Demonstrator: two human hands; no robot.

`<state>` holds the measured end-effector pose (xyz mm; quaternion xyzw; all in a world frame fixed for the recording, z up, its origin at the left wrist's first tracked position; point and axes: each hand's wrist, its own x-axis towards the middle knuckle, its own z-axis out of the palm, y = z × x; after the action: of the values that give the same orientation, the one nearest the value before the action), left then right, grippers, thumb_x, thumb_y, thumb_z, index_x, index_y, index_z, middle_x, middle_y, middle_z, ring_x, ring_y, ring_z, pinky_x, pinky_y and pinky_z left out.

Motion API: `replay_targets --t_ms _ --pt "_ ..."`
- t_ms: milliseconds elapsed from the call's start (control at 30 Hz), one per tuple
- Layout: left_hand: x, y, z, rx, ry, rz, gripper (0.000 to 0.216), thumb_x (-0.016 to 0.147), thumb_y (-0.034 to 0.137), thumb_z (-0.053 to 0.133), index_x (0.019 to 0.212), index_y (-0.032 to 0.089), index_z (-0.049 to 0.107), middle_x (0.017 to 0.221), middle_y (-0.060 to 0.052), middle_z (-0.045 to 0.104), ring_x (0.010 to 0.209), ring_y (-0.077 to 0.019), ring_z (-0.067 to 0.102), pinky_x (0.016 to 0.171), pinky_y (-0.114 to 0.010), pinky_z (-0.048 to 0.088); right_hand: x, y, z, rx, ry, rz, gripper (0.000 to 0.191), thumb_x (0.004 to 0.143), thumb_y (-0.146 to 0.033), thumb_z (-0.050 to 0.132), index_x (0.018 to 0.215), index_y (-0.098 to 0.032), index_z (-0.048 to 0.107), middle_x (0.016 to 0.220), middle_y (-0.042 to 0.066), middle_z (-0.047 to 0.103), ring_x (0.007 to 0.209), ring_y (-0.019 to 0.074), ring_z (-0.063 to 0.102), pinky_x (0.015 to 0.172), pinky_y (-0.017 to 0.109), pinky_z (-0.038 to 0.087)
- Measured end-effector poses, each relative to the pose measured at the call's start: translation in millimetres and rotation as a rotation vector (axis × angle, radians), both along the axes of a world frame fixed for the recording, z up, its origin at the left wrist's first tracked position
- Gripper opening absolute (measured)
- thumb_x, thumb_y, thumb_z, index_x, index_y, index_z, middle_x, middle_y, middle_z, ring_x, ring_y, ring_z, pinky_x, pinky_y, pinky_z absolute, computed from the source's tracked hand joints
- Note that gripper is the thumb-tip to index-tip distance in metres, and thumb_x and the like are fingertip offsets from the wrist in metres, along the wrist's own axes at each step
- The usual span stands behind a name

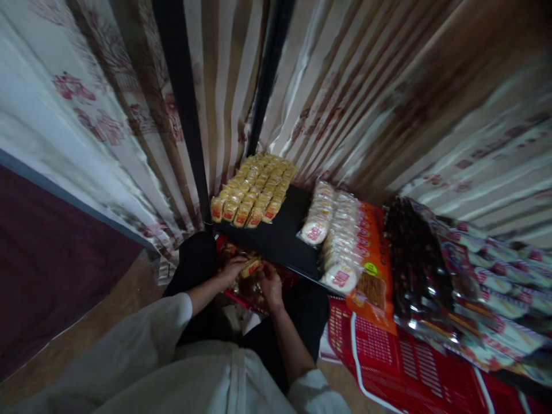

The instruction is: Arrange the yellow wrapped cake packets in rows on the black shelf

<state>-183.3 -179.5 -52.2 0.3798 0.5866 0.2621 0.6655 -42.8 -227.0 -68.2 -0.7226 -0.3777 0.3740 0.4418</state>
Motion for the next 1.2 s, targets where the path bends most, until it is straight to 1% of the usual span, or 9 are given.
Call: replay_targets --t_ms 133,300,433,567,700,800,900,1067,1200 --pt "-14 -4 18.1 -0.058 -0.119 0.042 0.031 0.058 0.014 0.048 0.082 0.016 0.067 0.063 0.001 0.06 0.059 -0.0123 0.054 0.052 -0.02 0.037 -3 0 16.4 0.052 0.079 -0.006 0.038 0.064 -0.041 0.064 0.095 -0.019 0.067 0.085 0.005 0.07 0.078 0.0195 0.064 0.073 0.032 0.051" --pt "-22 -4 40.1 -0.083 -0.261 0.063 0.04 0.053 0.017 0.045 0.088 0.014 0.064 0.069 -0.001 0.061 0.059 -0.0113 0.054 0.049 -0.019 0.035 -14 -2 49.3 0.045 0.325 0.025 0.045 0.064 -0.046 0.067 0.099 -0.018 0.065 0.088 0.006 0.07 0.076 0.0196 0.065 0.07 0.032 0.052" --pt "-18 -3 52.6 -0.091 -0.383 0.077 0.042 0.052 0.015 0.044 0.088 0.013 0.064 0.067 -0.002 0.062 0.057 -0.0106 0.052 0.046 -0.018 0.032 -21 -3 69.3 0.034 0.559 0.02 0.047 0.065 -0.046 0.069 0.102 -0.017 0.062 0.087 0.005 0.071 0.07 0.018 0.065 0.066 0.031 0.052" --pt "-7 0 64.5 -0.095 -0.482 0.097 0.04 0.052 0.012 0.044 0.086 0.011 0.064 0.065 -0.001 0.061 0.055 -0.0101 0.051 0.046 -0.019 0.033 -21 0 80.5 0.088 0.614 -0.019 0.049 0.061 -0.043 0.072 0.102 -0.018 0.061 0.091 0.006 0.071 0.072 0.0192 0.066 0.066 0.032 0.053" --pt "6 5 75.6 -0.087 -0.489 0.135 0.031 0.058 0.014 0.046 0.084 0.012 0.064 0.066 -0.002 0.063 0.058 -0.0114 0.056 0.05 -0.02 0.038 -13 10 88.3 0.155 0.521 -0.037 0.046 0.062 -0.044 0.071 0.1 -0.02 0.061 0.09 0.005 0.07 0.074 0.0194 0.066 0.067 0.032 0.054" --pt "14 10 81.0 -0.023 -0.456 0.164 0.023 0.066 0.02 0.05 0.083 0.013 0.063 0.071 -0.003 0.066 0.063 -0.0122 0.06 0.056 -0.021 0.043 -1 25 91.8 0.226 0.373 -0.037 0.044 0.066 -0.045 0.067 0.101 -0.019 0.06 0.092 0.006 0.07 0.08 0.0198 0.066 0.071 0.033 0.053" --pt "20 15 83.9 0.046 -0.381 0.205 0.019 0.069 0.022 0.052 0.083 0.013 0.061 0.074 -0.004 0.066 0.065 -0.0126 0.062 0.057 -0.021 0.044 11 43 94.9 0.283 0.214 -0.065 0.046 0.066 -0.045 0.066 0.101 -0.017 0.06 0.097 0.008 0.069 0.087 0.0207 0.064 0.078 0.034 0.051" --pt "29 28 85.9 0.147 -0.309 0.194 0.021 0.073 0.018 0.05 0.091 0.013 0.059 0.088 -0.007 0.065 0.069 -0.0116 0.062 0.055 -0.019 0.044 20 72 104.2 0.309 0.033 -0.073 0.047 0.07 -0.043 0.061 0.108 -0.015 0.059 0.104 0.009 0.067 0.094 0.0211 0.062 0.088 0.036 0.046" --pt "34 39 85.0 0.197 -0.273 0.166 0.024 0.074 0.014 0.048 0.095 0.013 0.058 0.09 -0.006 0.064 0.07 -0.0105 0.06 0.055 -0.018 0.043 21 91 105.6 0.31 -0.071 -0.065 0.048 0.073 -0.043 0.058 0.112 -0.014 0.058 0.105 0.01 0.066 0.093 0.0206 0.062 0.088 0.036 0.046"
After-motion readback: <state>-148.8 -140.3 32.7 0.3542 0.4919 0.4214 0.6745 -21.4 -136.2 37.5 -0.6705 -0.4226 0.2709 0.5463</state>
